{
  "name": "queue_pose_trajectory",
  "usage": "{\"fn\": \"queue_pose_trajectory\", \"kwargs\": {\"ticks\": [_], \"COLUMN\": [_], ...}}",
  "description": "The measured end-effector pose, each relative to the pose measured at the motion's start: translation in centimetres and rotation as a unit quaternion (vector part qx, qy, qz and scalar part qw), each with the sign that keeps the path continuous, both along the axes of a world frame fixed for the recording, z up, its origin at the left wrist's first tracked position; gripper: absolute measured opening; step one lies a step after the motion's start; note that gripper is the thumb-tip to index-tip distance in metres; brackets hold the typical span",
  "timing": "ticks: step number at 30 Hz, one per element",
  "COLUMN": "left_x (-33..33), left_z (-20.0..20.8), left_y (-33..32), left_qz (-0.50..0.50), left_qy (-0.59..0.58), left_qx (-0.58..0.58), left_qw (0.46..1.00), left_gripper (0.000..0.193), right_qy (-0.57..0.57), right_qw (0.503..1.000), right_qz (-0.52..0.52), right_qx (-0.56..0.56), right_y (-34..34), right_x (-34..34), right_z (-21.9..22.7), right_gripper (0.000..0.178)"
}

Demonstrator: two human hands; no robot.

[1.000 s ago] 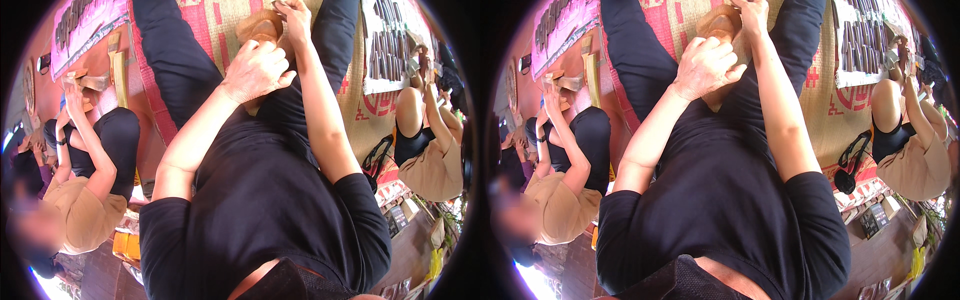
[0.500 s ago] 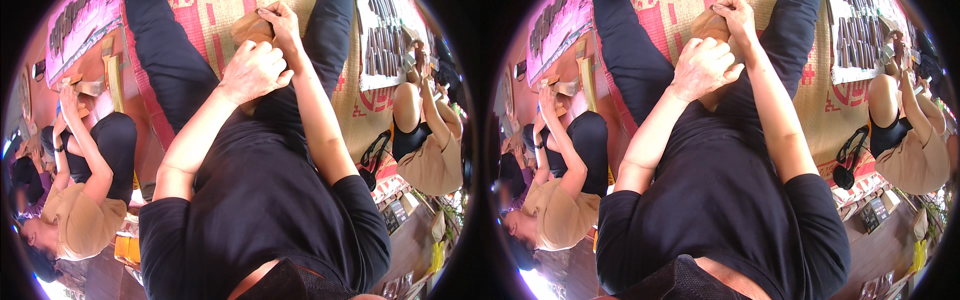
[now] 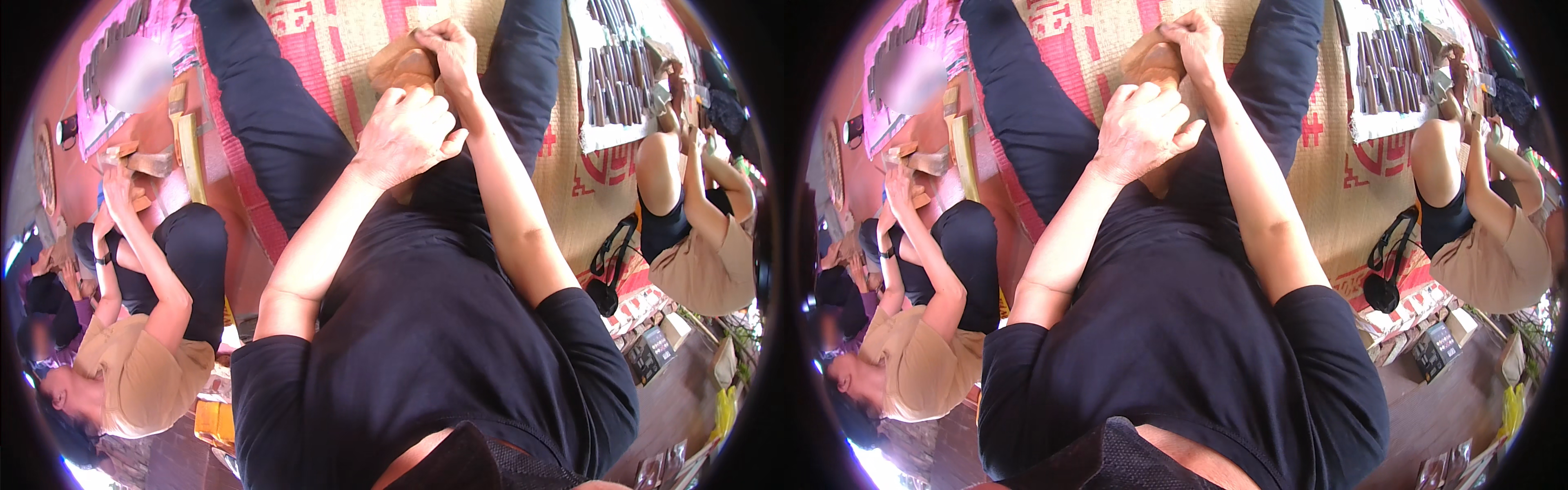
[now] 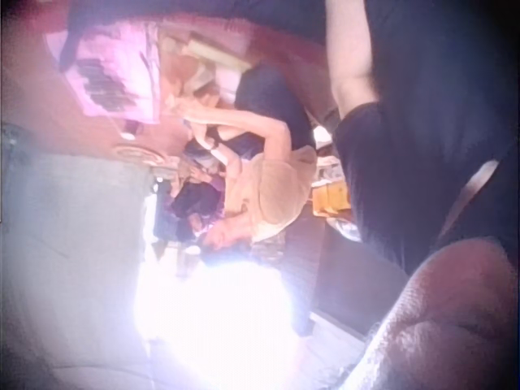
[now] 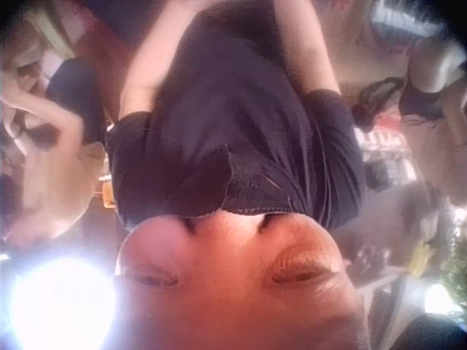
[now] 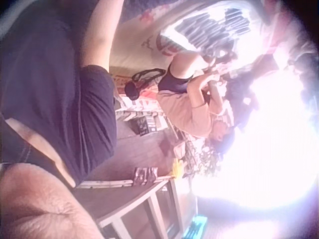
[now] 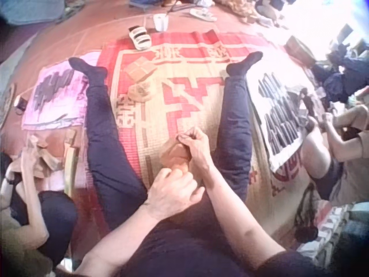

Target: The person is sitting on a mat and carving a small wooden object using a knife. They hold the wood with their left hand and use the knife in their right hand to shape it. Other people are sitting nearby, also working on similar wooden items.

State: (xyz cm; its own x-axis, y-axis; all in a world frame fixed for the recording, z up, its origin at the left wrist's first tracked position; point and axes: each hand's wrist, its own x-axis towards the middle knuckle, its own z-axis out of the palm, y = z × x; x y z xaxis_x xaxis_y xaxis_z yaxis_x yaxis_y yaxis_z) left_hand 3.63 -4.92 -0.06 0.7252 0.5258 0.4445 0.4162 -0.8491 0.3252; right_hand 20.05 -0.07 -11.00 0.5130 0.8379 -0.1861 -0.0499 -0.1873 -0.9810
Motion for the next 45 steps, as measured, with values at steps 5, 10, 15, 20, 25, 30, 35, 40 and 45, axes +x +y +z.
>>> {"fn": "queue_pose_trajectory", "kwargs": {"ticks": [5,10,15,20,25,30,35,40,45], "left_x": [-0.3,0.2,0.2,0.0,0.6,0.8,0.7,0.9,0.3], "left_z": [0.8,-0.6,-0.6,-0.4,-0.6,-0.8,-1.0,-0.6,-0.4], "left_y": [0.4,-0.2,0.2,0.0,0.4,0.7,0.3,0.4,0.5], "left_qz": [-0.033,0.028,0.016,0.013,0.018,0.018,0.023,0.0,0.013], "left_qy": [-0.002,-0.027,-0.021,-0.018,-0.025,-0.027,-0.021,-0.033,-0.026], "left_qx": [-0.019,-0.011,0.001,-0.01,-0.039,-0.025,-0.037,-0.044,-0.038], "left_qw": [0.999,0.999,1.0,1.0,0.999,0.999,0.999,0.998,0.999], "left_gripper": [0.022,0.031,0.033,0.034,0.034,0.034,0.033,0.032,0.032], "right_qy": [0.053,-0.086,-0.001,0.061,0.033,-0.034,0.05,-0.034,0.004], "right_qw": [0.993,0.989,0.999,0.998,0.992,0.998,0.991,0.995,0.999], "right_qz": [-0.025,0.121,0.049,0.022,0.119,0.048,0.124,0.089,0.032], "right_qx": [-0.099,-0.012,0.003,-0.008,0.006,0.024,0.017,-0.005,-0.019], "right_y": [1.0,-0.9,1.1,1.8,0.7,2.0,1.2,0.9,2.2], "right_x": [-1.7,1.1,0.1,0.9,1.6,0.7,1.3,1.6,2.0], "right_z": [6.5,2.6,1.3,3.2,-0.2,1.2,1.8,-0.3,1.0], "right_gripper": [0.007,0.008,0.013,0.016,0.019,0.018,0.013,0.018,0.016]}}
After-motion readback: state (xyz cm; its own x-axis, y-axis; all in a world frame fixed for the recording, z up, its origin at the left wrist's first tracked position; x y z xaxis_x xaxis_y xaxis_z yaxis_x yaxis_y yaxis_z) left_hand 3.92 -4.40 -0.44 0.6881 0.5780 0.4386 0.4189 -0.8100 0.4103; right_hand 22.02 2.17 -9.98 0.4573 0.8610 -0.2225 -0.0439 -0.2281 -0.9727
